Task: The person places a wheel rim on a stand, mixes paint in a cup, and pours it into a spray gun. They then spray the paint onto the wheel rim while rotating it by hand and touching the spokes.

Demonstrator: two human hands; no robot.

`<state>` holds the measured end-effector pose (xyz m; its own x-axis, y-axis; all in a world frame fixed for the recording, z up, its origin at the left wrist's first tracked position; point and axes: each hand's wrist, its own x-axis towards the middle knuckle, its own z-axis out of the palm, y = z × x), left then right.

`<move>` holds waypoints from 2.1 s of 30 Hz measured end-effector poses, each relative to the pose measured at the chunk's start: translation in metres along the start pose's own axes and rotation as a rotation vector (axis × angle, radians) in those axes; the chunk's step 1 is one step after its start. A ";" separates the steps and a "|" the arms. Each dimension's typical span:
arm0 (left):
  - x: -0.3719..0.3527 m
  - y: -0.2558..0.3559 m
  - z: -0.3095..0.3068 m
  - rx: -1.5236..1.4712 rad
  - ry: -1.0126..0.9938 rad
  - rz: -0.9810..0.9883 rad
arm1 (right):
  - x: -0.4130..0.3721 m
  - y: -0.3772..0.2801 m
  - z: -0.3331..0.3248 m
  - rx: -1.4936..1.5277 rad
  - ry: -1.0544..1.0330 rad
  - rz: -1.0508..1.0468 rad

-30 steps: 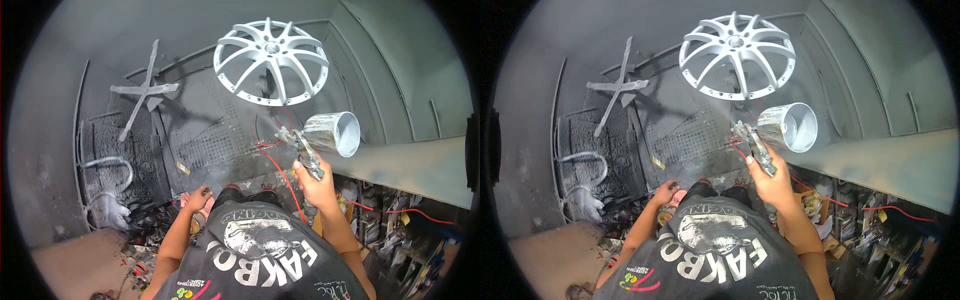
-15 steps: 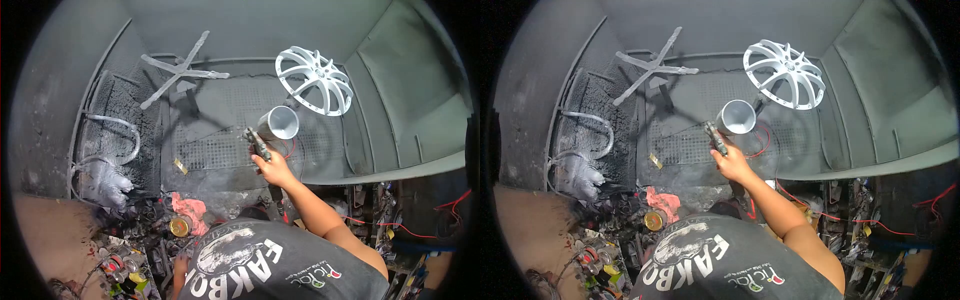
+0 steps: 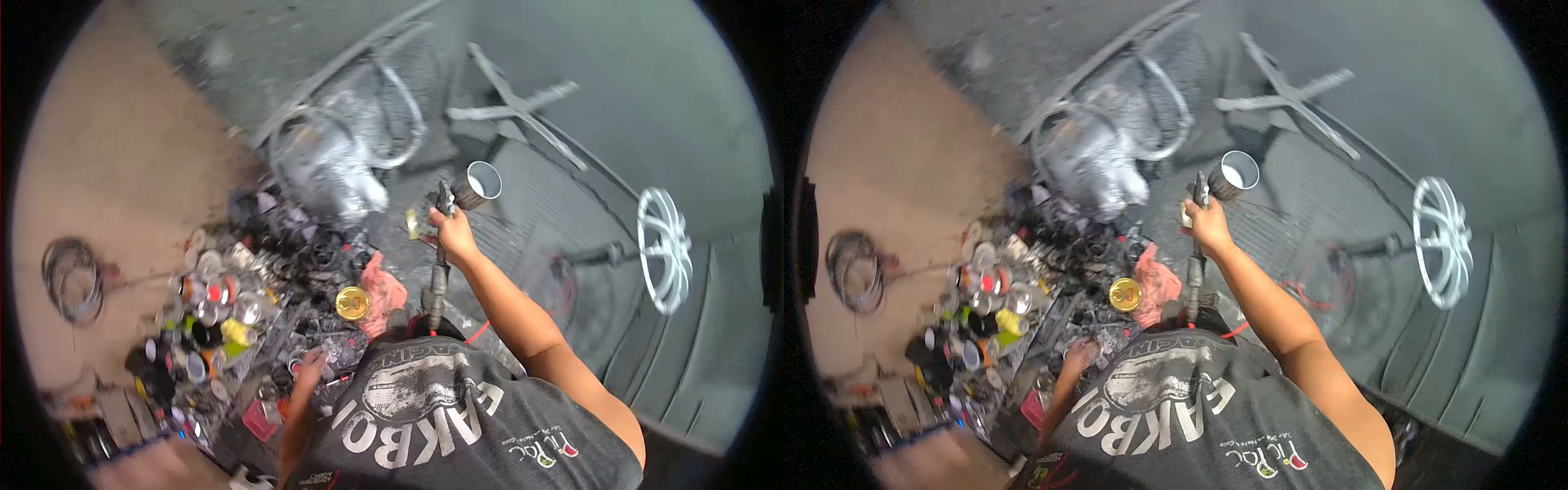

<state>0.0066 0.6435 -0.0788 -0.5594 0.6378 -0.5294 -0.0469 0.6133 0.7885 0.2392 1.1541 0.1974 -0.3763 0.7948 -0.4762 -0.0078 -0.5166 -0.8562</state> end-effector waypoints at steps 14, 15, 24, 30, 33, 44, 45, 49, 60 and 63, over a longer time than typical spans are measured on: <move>-0.172 0.053 0.031 0.053 -0.192 -0.364 | 0.133 -0.105 0.298 0.016 0.210 0.122; -0.174 0.049 0.024 0.053 -0.170 -0.391 | 0.108 -0.120 0.298 0.107 0.140 0.195; -0.142 0.040 -0.023 0.070 -0.137 -0.424 | 0.115 -0.053 0.266 -0.070 -0.231 -0.331; -0.051 0.057 -0.033 0.182 -0.375 -0.361 | 0.026 0.012 0.115 -0.707 -0.385 -0.783; 0.008 0.078 -0.012 0.226 -0.553 -0.330 | -0.029 0.063 0.001 -0.882 -0.501 -0.727; 0.096 0.256 0.294 0.335 -1.235 -0.154 | -0.229 0.229 -0.320 -0.488 0.342 0.314; 0.081 0.310 0.337 0.482 -1.321 -0.007 | -0.235 0.217 -0.338 -0.240 0.459 0.331; 0.049 0.429 0.503 0.665 -1.469 0.459 | -0.222 0.208 -0.476 0.405 0.679 0.166; -0.027 0.633 0.844 -0.186 -0.990 0.119 | -0.237 0.001 -0.829 0.996 0.846 -0.526; -0.017 0.658 0.877 -0.246 -1.132 0.171 | -0.228 -0.023 -0.871 0.924 0.745 -0.548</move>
<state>0.7110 1.4451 0.1741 0.4762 0.8302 -0.2898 -0.2709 0.4520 0.8499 1.1323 1.2622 0.1510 0.4765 0.8007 -0.3630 -0.7366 0.1382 -0.6621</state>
